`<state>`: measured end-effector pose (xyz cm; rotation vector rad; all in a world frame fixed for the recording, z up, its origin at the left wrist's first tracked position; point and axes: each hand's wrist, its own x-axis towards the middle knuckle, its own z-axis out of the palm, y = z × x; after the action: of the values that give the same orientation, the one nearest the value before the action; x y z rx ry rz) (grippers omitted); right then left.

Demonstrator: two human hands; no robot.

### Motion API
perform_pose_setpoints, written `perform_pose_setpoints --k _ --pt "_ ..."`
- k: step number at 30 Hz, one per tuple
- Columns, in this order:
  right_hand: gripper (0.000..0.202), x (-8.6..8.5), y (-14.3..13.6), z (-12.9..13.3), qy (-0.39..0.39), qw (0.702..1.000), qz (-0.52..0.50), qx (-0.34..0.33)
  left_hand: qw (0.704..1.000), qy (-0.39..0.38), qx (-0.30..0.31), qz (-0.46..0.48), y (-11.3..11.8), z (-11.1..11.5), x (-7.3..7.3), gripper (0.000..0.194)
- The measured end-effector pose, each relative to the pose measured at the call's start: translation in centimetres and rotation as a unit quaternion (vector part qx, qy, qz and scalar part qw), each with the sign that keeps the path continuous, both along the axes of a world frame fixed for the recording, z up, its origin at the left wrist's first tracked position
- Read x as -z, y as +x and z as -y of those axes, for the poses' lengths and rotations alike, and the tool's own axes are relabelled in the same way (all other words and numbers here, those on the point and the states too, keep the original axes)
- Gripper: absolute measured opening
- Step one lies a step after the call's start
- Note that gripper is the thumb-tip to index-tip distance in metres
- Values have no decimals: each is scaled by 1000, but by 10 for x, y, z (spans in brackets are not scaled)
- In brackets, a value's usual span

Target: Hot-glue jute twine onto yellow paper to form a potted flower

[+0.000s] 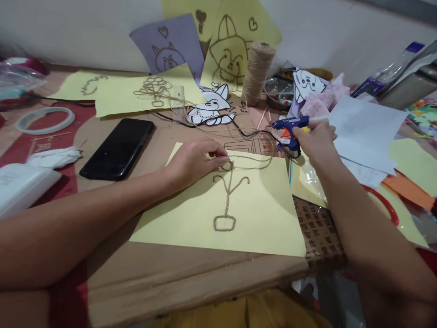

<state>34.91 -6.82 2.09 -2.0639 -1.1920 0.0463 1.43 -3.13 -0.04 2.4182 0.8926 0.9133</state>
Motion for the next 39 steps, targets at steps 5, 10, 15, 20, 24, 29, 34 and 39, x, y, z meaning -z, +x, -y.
perform_pose_setpoints --k 5,10,15,20,24,29,34,39 --pt "38 -22 -67 33 61 982 122 -129 1000 -28 9 4 8 -3 -2 9" --pt "30 -4 -113 43 -7 911 21 -413 998 -60 22 23 14 -6 -6 6" --pt "20 7 -116 31 19 922 37 -385 1000 -16 -7 12 5 -12 -6 12" --pt "15 3 -116 32 -10 924 54 -379 1000 -7 12 14 -1 -16 3 13" --pt "14 8 -119 34 -70 918 75 -382 1000 1 19 16 2 -19 10 12" --pt "13 6 -122 30 -79 930 82 -349 1000 13 25 -6 3 -21 13 16" --pt "10 -2 -124 25 -85 941 91 -313 998 40 26 -38 2 -17 9 22" --pt "15 5 -122 23 -62 934 102 -337 997 49 27 -59 2 -16 8 28"
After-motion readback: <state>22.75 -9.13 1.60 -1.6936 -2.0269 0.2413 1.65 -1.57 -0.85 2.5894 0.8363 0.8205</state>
